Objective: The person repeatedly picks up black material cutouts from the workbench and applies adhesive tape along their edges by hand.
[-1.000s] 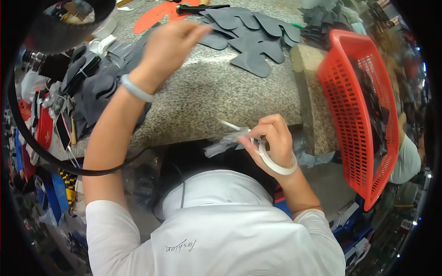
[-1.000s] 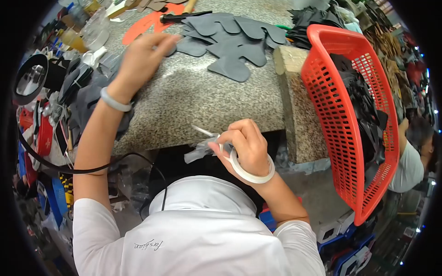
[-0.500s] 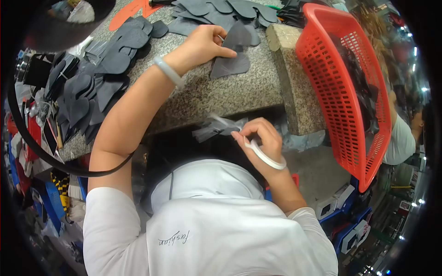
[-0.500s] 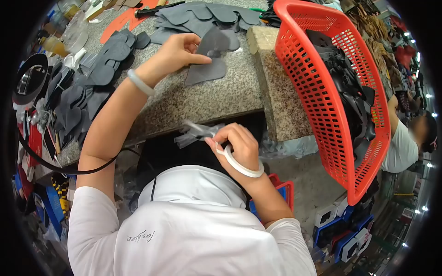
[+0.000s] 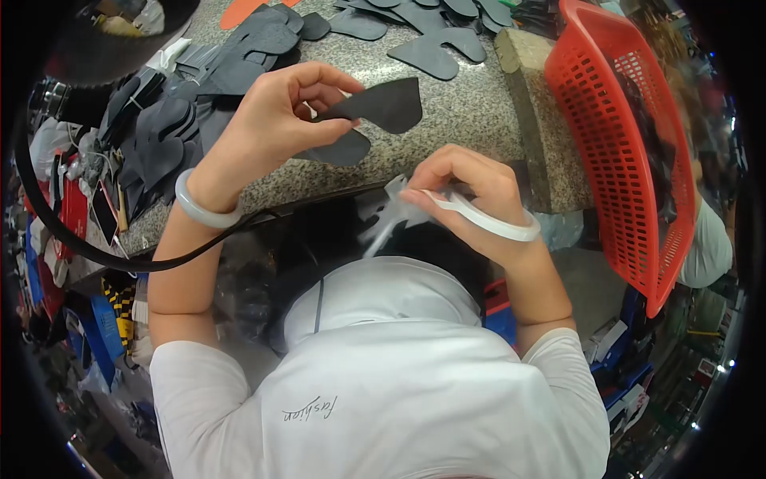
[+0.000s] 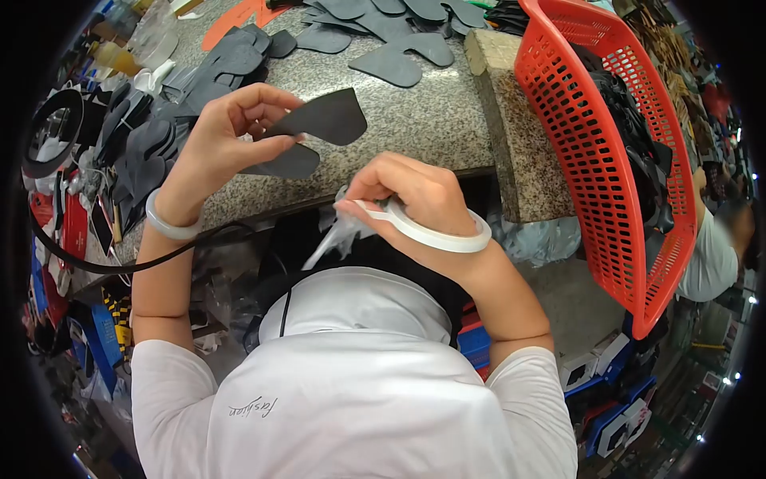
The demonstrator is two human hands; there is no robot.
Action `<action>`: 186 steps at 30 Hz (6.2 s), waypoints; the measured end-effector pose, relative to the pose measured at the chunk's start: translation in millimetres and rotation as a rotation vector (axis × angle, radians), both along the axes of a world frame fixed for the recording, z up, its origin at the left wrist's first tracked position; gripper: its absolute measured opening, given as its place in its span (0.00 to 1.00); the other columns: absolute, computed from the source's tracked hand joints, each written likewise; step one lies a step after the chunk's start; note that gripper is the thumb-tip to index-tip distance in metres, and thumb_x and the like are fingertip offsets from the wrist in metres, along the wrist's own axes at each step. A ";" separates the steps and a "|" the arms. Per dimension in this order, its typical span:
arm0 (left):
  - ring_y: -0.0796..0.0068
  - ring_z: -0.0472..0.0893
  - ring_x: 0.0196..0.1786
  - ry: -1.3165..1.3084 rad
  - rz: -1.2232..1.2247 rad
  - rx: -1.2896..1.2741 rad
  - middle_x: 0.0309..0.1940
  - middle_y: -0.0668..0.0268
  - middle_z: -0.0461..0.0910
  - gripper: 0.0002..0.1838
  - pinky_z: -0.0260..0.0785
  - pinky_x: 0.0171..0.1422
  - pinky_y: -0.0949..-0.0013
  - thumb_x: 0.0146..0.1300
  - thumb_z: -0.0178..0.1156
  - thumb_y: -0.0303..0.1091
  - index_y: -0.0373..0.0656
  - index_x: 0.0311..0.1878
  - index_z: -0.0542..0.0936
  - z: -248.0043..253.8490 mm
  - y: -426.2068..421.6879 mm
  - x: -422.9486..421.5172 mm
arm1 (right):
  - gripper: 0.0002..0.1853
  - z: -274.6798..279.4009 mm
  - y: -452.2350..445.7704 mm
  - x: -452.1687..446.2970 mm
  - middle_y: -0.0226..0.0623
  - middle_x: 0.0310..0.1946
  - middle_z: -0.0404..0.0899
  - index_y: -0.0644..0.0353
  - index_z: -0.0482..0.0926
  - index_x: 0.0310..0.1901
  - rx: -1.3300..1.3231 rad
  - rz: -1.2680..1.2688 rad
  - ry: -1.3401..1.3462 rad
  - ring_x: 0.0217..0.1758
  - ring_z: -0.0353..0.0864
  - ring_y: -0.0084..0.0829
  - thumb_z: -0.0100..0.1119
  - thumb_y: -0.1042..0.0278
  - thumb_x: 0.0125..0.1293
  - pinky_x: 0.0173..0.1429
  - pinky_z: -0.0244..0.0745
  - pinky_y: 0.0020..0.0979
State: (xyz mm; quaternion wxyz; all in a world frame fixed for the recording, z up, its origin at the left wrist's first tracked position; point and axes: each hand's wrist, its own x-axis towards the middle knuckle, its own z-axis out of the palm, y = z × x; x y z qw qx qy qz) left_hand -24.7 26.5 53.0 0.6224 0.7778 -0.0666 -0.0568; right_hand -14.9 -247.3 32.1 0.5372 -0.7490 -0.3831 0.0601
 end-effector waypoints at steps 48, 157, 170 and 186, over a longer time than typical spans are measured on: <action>0.82 0.83 0.42 -0.184 0.270 -0.453 0.39 0.67 0.85 0.13 0.77 0.44 0.78 0.67 0.64 0.19 0.33 0.54 0.86 -25.6 -66.8 -78.5 | 0.15 14.8 22.3 -12.9 0.37 0.36 0.78 0.64 0.87 0.41 0.025 -0.027 -0.707 0.31 0.80 0.26 0.74 0.87 0.50 0.33 0.75 0.23; 0.72 0.85 0.47 -0.683 0.349 0.922 0.45 0.64 0.89 0.17 0.77 0.53 0.68 0.67 0.70 0.40 0.41 0.53 0.87 20.1 90.8 82.4 | 0.13 -41.8 -35.0 -17.2 0.37 0.46 0.71 0.62 0.79 0.35 -0.156 -0.262 0.015 0.33 0.72 0.22 0.78 0.78 0.54 0.37 0.70 0.23; 0.65 0.84 0.43 -0.184 0.122 0.792 0.39 0.62 0.83 0.39 0.76 0.47 0.64 0.40 0.86 0.51 0.38 0.52 0.83 -62.1 -61.4 168.2 | 0.09 -25.3 -39.7 -23.1 0.39 0.36 0.79 0.64 0.82 0.35 -0.116 -0.128 -0.028 0.31 0.81 0.30 0.75 0.81 0.57 0.34 0.77 0.29; 0.82 0.86 0.42 -0.192 0.057 -0.064 0.38 0.64 0.88 0.12 0.79 0.42 0.77 0.66 0.68 0.25 0.35 0.52 0.85 21.6 -38.3 19.3 | 0.08 12.3 4.3 37.1 0.51 0.66 0.73 0.65 0.84 0.38 -0.015 0.005 -0.121 0.57 0.85 0.30 0.73 0.82 0.58 0.55 0.83 0.30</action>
